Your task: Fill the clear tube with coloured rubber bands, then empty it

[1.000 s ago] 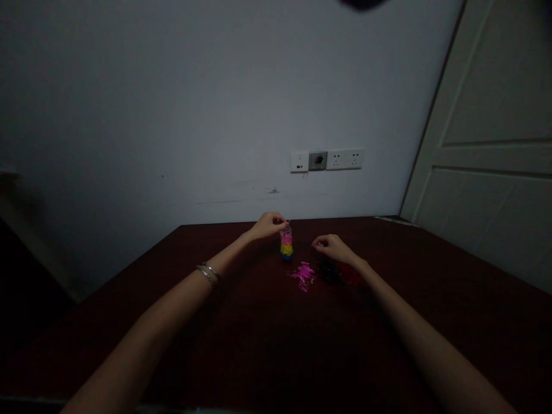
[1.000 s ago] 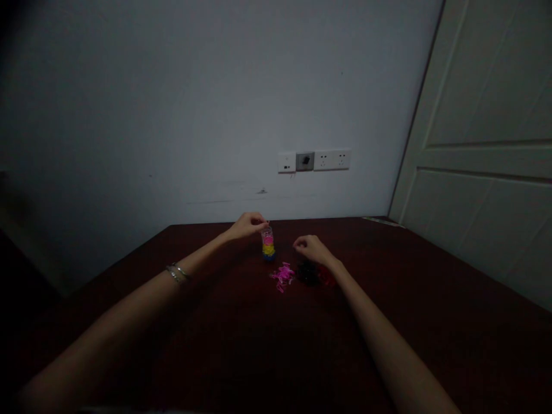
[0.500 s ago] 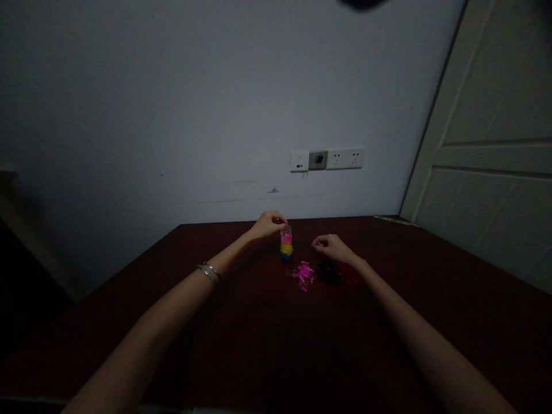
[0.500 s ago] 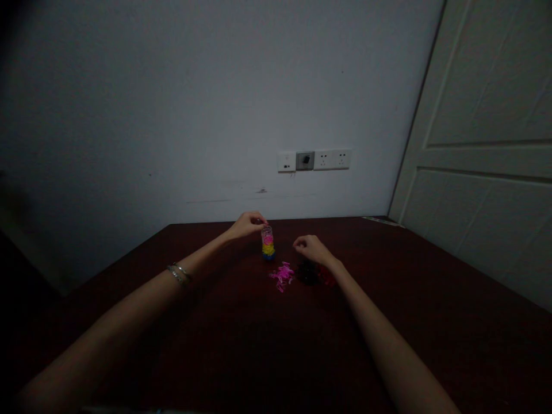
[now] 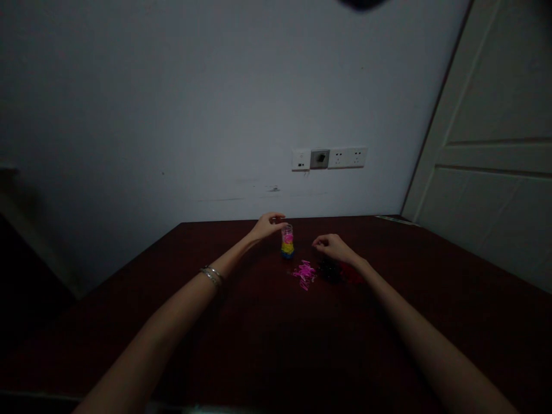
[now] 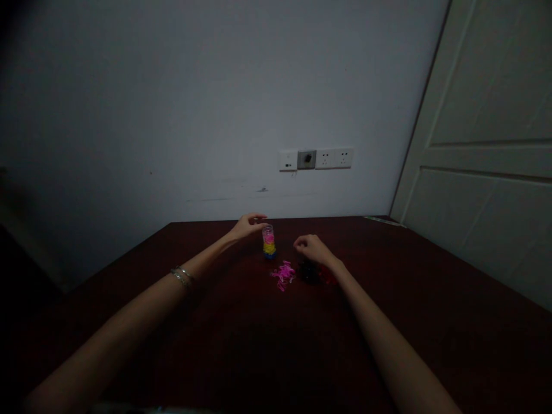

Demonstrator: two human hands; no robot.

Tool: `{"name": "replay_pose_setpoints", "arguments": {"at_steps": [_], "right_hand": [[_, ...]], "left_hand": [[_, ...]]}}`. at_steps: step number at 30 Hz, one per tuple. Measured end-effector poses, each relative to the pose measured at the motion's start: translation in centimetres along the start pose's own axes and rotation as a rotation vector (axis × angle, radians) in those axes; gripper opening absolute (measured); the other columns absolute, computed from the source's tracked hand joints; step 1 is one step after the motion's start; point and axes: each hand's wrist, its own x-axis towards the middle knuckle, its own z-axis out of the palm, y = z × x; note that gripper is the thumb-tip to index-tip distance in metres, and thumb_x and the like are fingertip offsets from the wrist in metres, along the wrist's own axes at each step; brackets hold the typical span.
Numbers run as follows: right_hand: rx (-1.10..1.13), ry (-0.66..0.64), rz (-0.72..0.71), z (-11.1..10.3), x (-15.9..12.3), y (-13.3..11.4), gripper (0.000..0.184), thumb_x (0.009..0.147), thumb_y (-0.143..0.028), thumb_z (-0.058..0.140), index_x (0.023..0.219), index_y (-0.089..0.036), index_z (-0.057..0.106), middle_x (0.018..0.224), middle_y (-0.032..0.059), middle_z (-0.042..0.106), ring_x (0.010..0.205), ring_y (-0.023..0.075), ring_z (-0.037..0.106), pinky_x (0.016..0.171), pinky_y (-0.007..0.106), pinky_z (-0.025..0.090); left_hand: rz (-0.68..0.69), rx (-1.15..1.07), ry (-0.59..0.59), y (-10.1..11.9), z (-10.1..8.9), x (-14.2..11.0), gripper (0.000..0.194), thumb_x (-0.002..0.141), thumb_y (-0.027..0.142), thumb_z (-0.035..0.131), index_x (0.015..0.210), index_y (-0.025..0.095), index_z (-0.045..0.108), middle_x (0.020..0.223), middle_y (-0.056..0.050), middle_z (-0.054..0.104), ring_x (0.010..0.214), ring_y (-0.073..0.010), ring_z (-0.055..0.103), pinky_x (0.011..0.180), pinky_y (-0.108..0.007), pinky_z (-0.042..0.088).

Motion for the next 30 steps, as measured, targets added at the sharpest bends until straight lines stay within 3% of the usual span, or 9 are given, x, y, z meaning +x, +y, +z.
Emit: {"name": "replay_pose_setpoints", "arguments": {"at_steps": [7,14,23,30], "right_hand": [[0.005,-0.007,0.000,0.2,0.0,-0.1,0.024,0.071,-0.023,0.050,0.081,-0.013,0.069,0.067,0.0025,0.062,0.060,0.0123,0.053,0.055,0.022,0.038],[-0.016,0.013,-0.009,0.1,0.1,0.0,0.024,0.071,-0.022,0.050,0.083,-0.014,0.069,0.069,0.0029,0.063,0.062,0.0128,0.055,0.057,0.022,0.038],[-0.077,-0.044,-0.030,1.8,2.1,-1.5,0.022,0.072,-0.017,0.053,0.087,-0.016,0.069,0.079,0.0041,0.067,0.071,0.0140,0.059,0.065,0.022,0.042],[-0.150,-0.170,-0.048,4.5,5.1,-2.7,0.028,0.072,-0.013,0.054,0.097,-0.017,0.067,0.094,0.0059,0.067,0.084,0.0162,0.060,0.075,0.023,0.043]], "left_hand": [[-0.182,-0.233,-0.157,-3.1,2.4,-2.5,0.058,0.060,0.029,0.074,0.110,0.011,0.051,0.088,-0.004,0.059,0.067,-0.0085,0.052,0.060,-0.021,0.042],[-0.185,-0.356,-0.304,-3.9,3.8,-3.1,0.041,0.060,0.029,0.073,0.094,0.011,0.059,0.089,-0.007,0.063,0.077,-0.0134,0.059,0.072,-0.027,0.046],[-0.205,-0.323,-0.220,-2.5,2.5,-2.5,0.030,0.064,0.030,0.071,0.085,0.010,0.064,0.080,-0.006,0.066,0.069,-0.0130,0.059,0.065,-0.025,0.047],[-0.188,-0.267,-0.108,-3.2,0.6,-1.8,0.035,0.066,0.033,0.068,0.089,0.008,0.063,0.085,-0.009,0.066,0.072,-0.0149,0.060,0.063,-0.025,0.046]]}}
